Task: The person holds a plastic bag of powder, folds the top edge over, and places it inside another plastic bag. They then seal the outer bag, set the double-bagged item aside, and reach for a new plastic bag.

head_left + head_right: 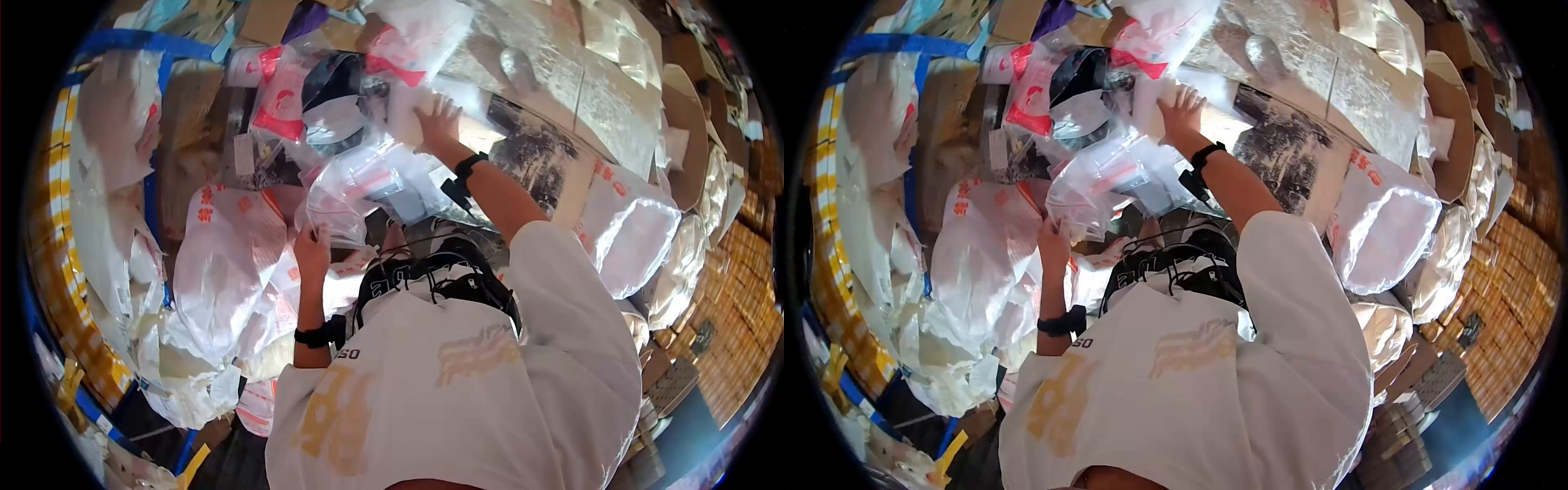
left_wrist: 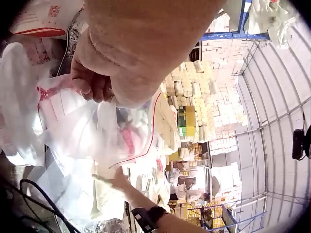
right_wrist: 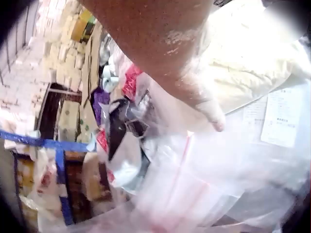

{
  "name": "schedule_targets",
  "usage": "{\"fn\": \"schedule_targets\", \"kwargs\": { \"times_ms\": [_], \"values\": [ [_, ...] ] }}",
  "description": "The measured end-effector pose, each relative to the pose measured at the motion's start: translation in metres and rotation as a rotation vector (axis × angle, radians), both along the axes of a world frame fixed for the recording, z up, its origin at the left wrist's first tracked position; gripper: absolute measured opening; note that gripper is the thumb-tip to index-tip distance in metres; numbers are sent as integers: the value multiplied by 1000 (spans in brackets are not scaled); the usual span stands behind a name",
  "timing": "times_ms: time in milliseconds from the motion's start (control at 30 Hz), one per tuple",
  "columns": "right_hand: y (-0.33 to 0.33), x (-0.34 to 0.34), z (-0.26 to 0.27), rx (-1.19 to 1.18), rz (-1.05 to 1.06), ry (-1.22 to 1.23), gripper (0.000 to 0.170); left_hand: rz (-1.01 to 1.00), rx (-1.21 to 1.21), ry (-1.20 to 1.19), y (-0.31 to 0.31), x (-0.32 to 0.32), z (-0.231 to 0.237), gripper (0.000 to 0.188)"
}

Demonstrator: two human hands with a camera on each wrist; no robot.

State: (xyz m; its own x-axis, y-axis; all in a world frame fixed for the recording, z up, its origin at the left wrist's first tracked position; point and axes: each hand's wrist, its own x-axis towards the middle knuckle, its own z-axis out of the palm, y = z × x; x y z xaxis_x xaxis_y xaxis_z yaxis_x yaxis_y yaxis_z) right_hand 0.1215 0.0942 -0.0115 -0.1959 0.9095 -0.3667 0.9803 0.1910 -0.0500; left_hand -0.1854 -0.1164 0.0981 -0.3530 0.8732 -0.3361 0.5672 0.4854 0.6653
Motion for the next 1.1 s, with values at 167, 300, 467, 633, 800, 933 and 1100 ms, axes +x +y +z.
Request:
{"fn": "schedule_targets", "kwargs": {
  "times_ms": [167, 300, 467, 633, 800, 933, 1100],
  "values": [
    [0, 6, -17, 183, 93, 145, 68, 9, 35, 132, -3, -1, 5, 22],
    [15, 30, -5, 71, 25, 298, 44, 73, 142, 105, 13, 9, 10, 22],
    [25, 82, 27, 6, -267, 686, 33, 36, 207, 126, 46, 24, 8, 19],
    [4, 144, 67, -299, -473, 1649, 25, -40, 229, 59, 86, 60, 15, 15],
    [-35, 135, 115, -386, -625, 2043, 19, -160, 371, 154, 112, 108, 2, 17],
    [-67, 86, 141, -779, -770, 2283, 27, -88, 301, -58, 123, 145, -4, 20],
    [-96, 59, 152, -938, -895, 2177, 33, -138, 97, -414, 119, 161, -6, 23]
  ]
}}
